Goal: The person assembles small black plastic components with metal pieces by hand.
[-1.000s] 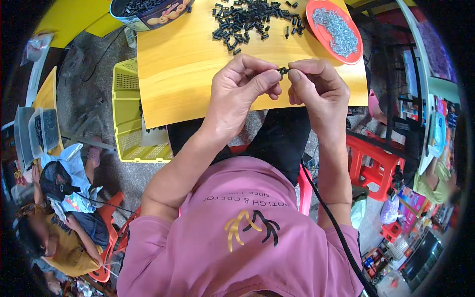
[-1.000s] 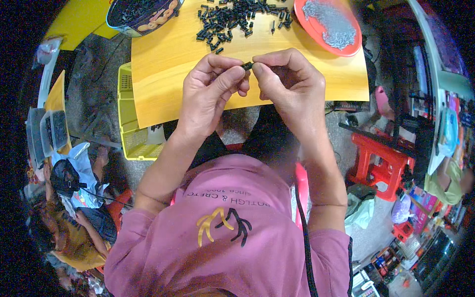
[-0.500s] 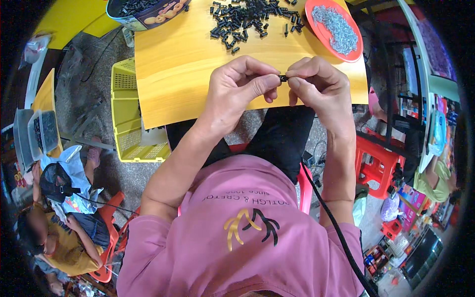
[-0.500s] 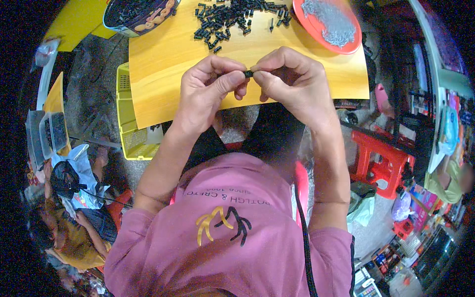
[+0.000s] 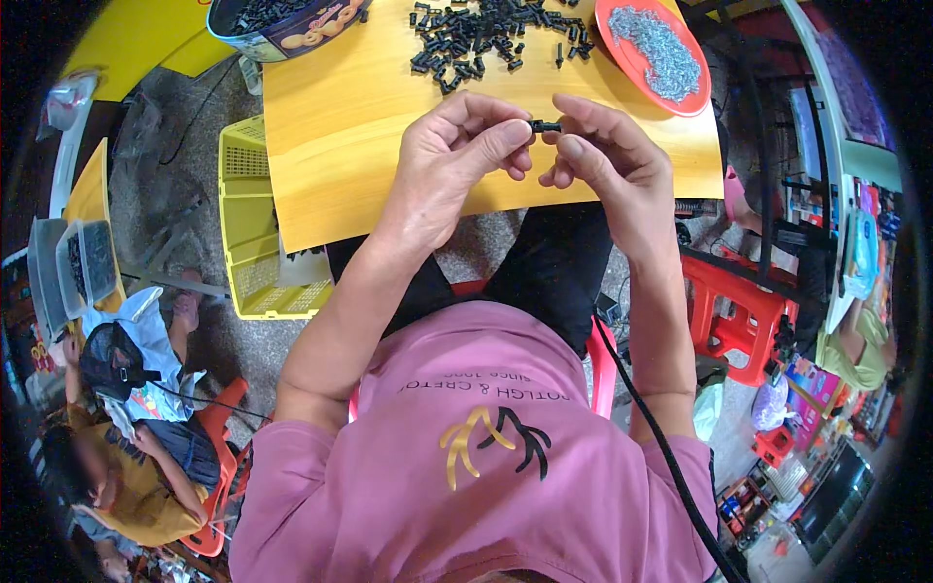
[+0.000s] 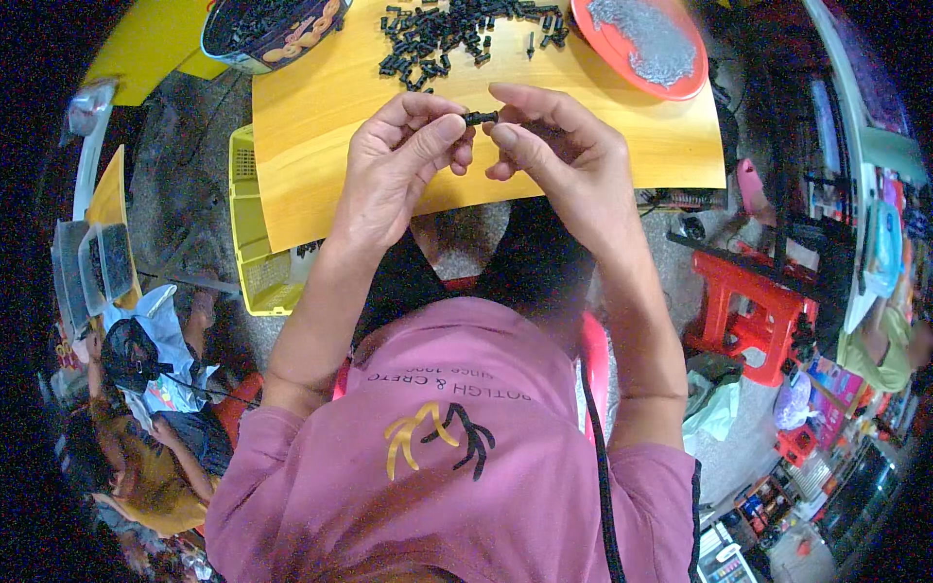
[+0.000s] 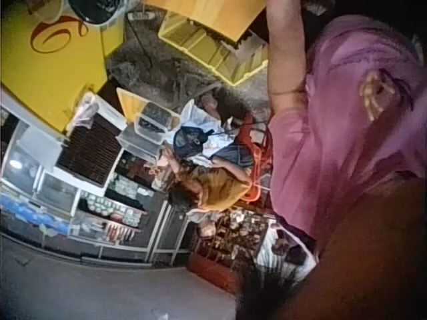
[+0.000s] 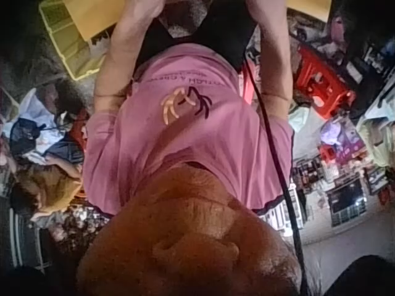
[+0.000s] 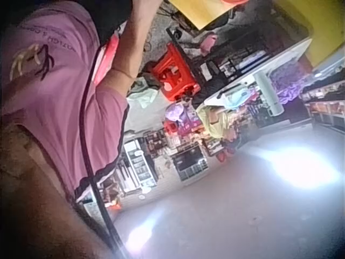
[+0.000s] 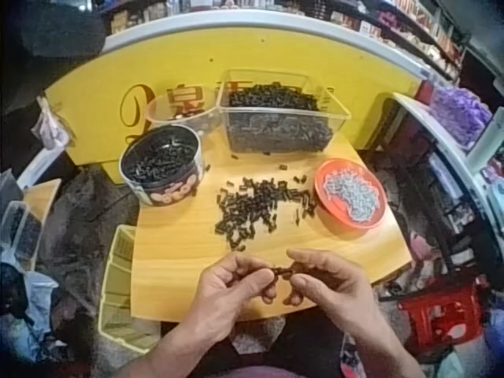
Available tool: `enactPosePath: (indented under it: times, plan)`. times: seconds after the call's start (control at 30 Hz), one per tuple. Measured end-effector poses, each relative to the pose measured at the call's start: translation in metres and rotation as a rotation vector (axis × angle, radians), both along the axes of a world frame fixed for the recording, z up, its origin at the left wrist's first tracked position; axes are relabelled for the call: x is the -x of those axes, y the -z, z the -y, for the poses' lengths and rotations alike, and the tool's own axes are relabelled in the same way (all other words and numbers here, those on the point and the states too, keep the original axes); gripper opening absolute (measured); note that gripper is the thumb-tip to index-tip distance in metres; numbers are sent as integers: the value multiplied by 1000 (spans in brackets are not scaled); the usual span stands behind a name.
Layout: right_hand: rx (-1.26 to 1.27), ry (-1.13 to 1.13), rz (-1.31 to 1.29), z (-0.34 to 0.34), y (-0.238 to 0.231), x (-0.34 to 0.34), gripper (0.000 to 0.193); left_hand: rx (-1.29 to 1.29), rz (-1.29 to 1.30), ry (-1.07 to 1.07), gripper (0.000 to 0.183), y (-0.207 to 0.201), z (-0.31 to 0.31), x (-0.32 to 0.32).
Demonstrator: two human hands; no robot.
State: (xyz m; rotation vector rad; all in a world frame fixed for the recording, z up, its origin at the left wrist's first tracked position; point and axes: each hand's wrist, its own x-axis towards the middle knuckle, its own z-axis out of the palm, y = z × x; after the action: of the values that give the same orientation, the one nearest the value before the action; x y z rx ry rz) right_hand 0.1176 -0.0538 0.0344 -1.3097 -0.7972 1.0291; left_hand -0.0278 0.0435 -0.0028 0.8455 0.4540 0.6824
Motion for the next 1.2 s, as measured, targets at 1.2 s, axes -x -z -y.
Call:
enactPosePath:
  times: [1.2]
  plan:
    - [124, -125, -224, 12, 17, -7, 51, -229, -155, -38, 14, -12, 5, 1]
